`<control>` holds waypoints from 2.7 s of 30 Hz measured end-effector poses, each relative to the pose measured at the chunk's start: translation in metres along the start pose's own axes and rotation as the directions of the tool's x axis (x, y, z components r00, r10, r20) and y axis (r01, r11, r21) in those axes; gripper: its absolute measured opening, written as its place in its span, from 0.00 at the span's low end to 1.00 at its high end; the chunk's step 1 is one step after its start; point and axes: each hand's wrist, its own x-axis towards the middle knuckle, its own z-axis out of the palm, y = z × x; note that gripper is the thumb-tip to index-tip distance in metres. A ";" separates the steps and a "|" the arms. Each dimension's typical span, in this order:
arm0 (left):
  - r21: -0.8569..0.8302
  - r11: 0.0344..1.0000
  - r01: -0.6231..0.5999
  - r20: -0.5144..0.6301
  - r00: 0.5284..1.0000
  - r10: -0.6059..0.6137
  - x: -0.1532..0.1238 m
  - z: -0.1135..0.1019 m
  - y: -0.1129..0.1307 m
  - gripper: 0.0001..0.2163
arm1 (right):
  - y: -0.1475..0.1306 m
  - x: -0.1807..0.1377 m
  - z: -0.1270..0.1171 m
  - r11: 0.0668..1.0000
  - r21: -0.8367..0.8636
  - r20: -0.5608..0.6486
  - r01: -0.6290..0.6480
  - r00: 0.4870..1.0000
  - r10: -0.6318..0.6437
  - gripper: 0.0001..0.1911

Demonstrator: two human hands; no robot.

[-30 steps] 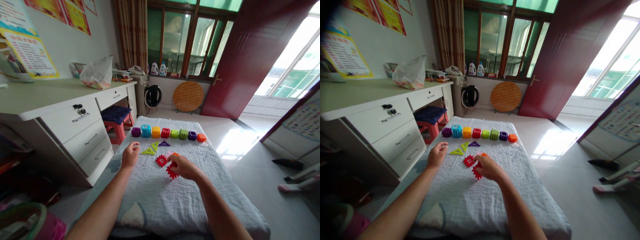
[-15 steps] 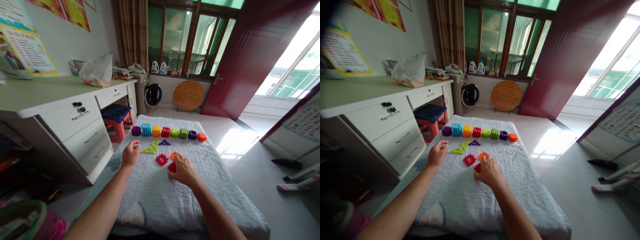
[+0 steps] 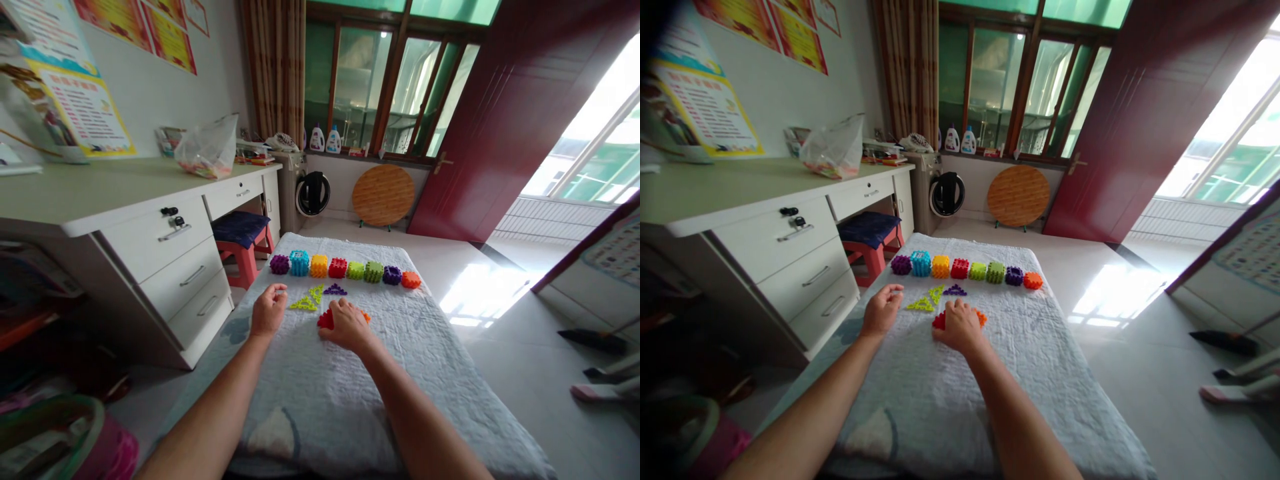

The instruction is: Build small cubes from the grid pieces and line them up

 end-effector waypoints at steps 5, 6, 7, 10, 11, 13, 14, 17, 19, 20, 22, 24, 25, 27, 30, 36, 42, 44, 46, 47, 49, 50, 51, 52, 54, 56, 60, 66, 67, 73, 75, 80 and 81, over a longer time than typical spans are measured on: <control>-0.002 1.000 -0.001 0.005 1.000 0.001 0.000 0.000 0.002 0.14 | 0.001 -0.002 0.004 0.999 -0.040 -0.011 -0.003 1.000 0.002 0.23; -0.005 1.000 -0.001 0.008 1.000 0.001 0.000 0.000 0.002 0.14 | 0.001 -0.002 0.003 0.999 -0.045 -0.013 -0.005 1.000 0.004 0.23; -0.008 1.000 0.001 0.009 1.000 -0.001 0.000 0.000 0.002 0.14 | 0.000 -0.001 0.002 0.999 -0.048 -0.014 -0.010 1.000 0.009 0.24; -0.010 1.000 0.005 0.011 1.000 -0.005 0.000 0.000 0.002 0.14 | -0.002 0.000 0.002 0.999 -0.043 -0.022 -0.030 0.999 0.029 0.23; -0.010 1.000 0.006 0.009 1.000 -0.006 0.000 0.000 0.002 0.13 | -0.003 0.000 0.002 0.999 -0.037 -0.027 -0.036 0.999 0.035 0.23; -0.012 1.000 0.001 0.010 1.000 -0.001 0.000 0.000 0.002 0.13 | -0.004 -0.001 0.002 0.998 -0.024 -0.038 -0.053 0.998 0.052 0.22; -0.014 1.000 -0.002 0.012 1.000 0.002 0.000 0.000 0.002 0.13 | -0.004 -0.001 0.003 0.998 -0.018 -0.044 -0.063 0.997 0.062 0.22; -0.026 1.000 -0.002 0.022 1.000 0.003 0.000 0.001 0.002 0.13 | -0.004 -0.003 0.006 0.996 -0.017 -0.057 -0.087 0.995 0.086 0.23; -0.030 1.000 0.002 0.026 1.000 -0.001 0.000 0.001 0.002 0.13 | -0.005 -0.003 0.007 0.996 -0.027 -0.066 -0.090 0.994 0.088 0.23; -0.030 1.000 0.003 0.027 1.000 -0.002 0.001 0.001 0.002 0.13 | -0.005 -0.003 0.007 0.995 -0.032 -0.067 -0.089 0.994 0.087 0.23; -0.027 1.000 0.004 0.028 1.000 -0.003 0.001 0.001 0.002 0.13 | -0.007 -0.003 0.006 0.995 -0.042 -0.059 -0.086 0.995 0.084 0.22; -0.022 1.000 0.002 0.025 1.000 -0.001 0.001 0.000 0.002 0.13 | -0.009 -0.003 0.004 0.995 -0.058 -0.037 -0.080 0.996 0.078 0.22; -0.019 1.000 0.000 0.023 1.000 0.001 0.001 0.000 0.003 0.13 | -0.010 -0.004 0.002 0.995 -0.070 -0.024 -0.077 0.997 0.075 0.22; -0.019 1.000 -0.004 0.021 1.000 0.005 0.002 0.000 0.003 0.13 | -0.013 -0.006 -0.002 0.994 -0.093 0.003 -0.065 0.998 0.066 0.23; -0.025 1.000 -0.013 0.027 1.000 0.013 0.002 0.000 0.003 0.13 | -0.014 -0.006 -0.007 0.994 -0.098 0.049 -0.045 0.998 0.050 0.23; -0.022 0.999 -0.029 0.048 0.998 0.030 0.004 0.002 0.003 0.13 | 0.016 0.035 -0.029 0.999 -0.044 -0.055 -0.003 0.998 0.000 0.22; -0.028 0.999 -0.033 0.051 0.998 0.034 0.004 0.002 0.002 0.13 | 0.056 0.110 -0.050 0.998 -0.011 -0.126 -0.069 0.990 0.067 0.28; -0.029 0.999 -0.034 0.048 0.998 0.035 0.005 0.002 0.002 0.13 | 0.063 0.129 -0.051 0.998 -0.017 -0.104 -0.062 0.993 0.059 0.29; -0.030 0.999 -0.036 0.045 0.998 0.037 0.005 0.001 0.003 0.13 | 0.065 0.142 -0.051 0.998 -0.037 -0.073 -0.041 0.997 0.039 0.30; -0.031 0.999 -0.038 0.043 0.998 0.039 0.004 0.001 0.003 0.13 | 0.066 0.147 -0.051 0.998 -0.048 -0.055 -0.031 0.998 0.028 0.30; -0.029 0.999 -0.041 0.043 0.998 0.042 0.004 0.002 0.004 0.13 | 0.066 0.154 -0.050 0.998 -0.065 -0.021 -0.017 1.000 0.016 0.30; -0.027 0.999 -0.040 0.044 0.998 0.041 0.004 0.002 0.004 0.13 | 0.065 0.156 -0.050 0.997 -0.070 -0.009 -0.017 1.000 0.016 0.31; -0.023 0.999 -0.037 0.046 0.998 0.038 0.004 0.002 0.004 0.13 | 0.065 0.157 -0.050 0.997 -0.071 0.002 -0.019 1.000 0.019 0.31; -0.019 0.999 -0.033 0.050 0.998 0.034 0.004 0.002 0.005 0.13 | 0.065 0.157 -0.051 0.997 -0.071 0.010 -0.021 1.000 0.022 0.32; -0.015 0.999 -0.029 0.056 0.998 0.029 0.004 0.002 0.005 0.13 | 0.065 0.152 -0.053 0.998 -0.059 0.001 -0.023 1.000 0.023 0.34; -0.019 0.999 -0.036 0.057 0.998 0.037 0.004 0.002 0.004 0.13 | 0.066 0.141 -0.058 1.000 -0.022 -0.052 -0.021 0.998 0.019 0.35; -0.021 0.998 -0.059 0.052 0.997 0.060 0.003 0.003 0.004 0.13 | 0.071 0.093 -0.064 0.998 0.048 -0.111 0.036 0.993 -0.030 0.29; -0.015 0.997 -0.072 0.076 0.994 0.073 -0.001 0.004 0.006 0.13 | 0.071 0.010 -0.036 0.997 0.051 0.184 0.064 0.980 -0.072 0.27; -0.013 0.997 -0.071 0.080 0.994 0.072 -0.002 0.004 0.005 0.13 | 0.070 0.003 -0.029 0.999 0.034 0.182 0.029 0.983 -0.034 0.28; 0.012 0.997 -0.072 0.054 0.996 0.071 -0.003 0.004 0.003 0.14 | 0.076 -0.008 -0.001 0.992 0.126 0.038 -0.025 0.999 0.020 0.31; 0.019 0.997 -0.072 0.051 0.996 0.071 -0.002 0.004 0.003 0.14 | 0.079 -0.008 0.003 0.985 0.170 -0.078 0.005 0.997 0.008 0.28; 0.028 0.997 -0.079 0.055 0.996 0.077 -0.002 0.003 0.004 0.14 | 0.086 -0.006 0.008 0.947 0.318 -0.192 0.029 0.981 0.035 0.13; 0.027 0.997 -0.079 0.055 0.996 0.077 -0.002 0.003 0.004 0.14 | 0.087 -0.005 0.008 0.936 0.351 -0.177 0.012 0.983 0.054 0.10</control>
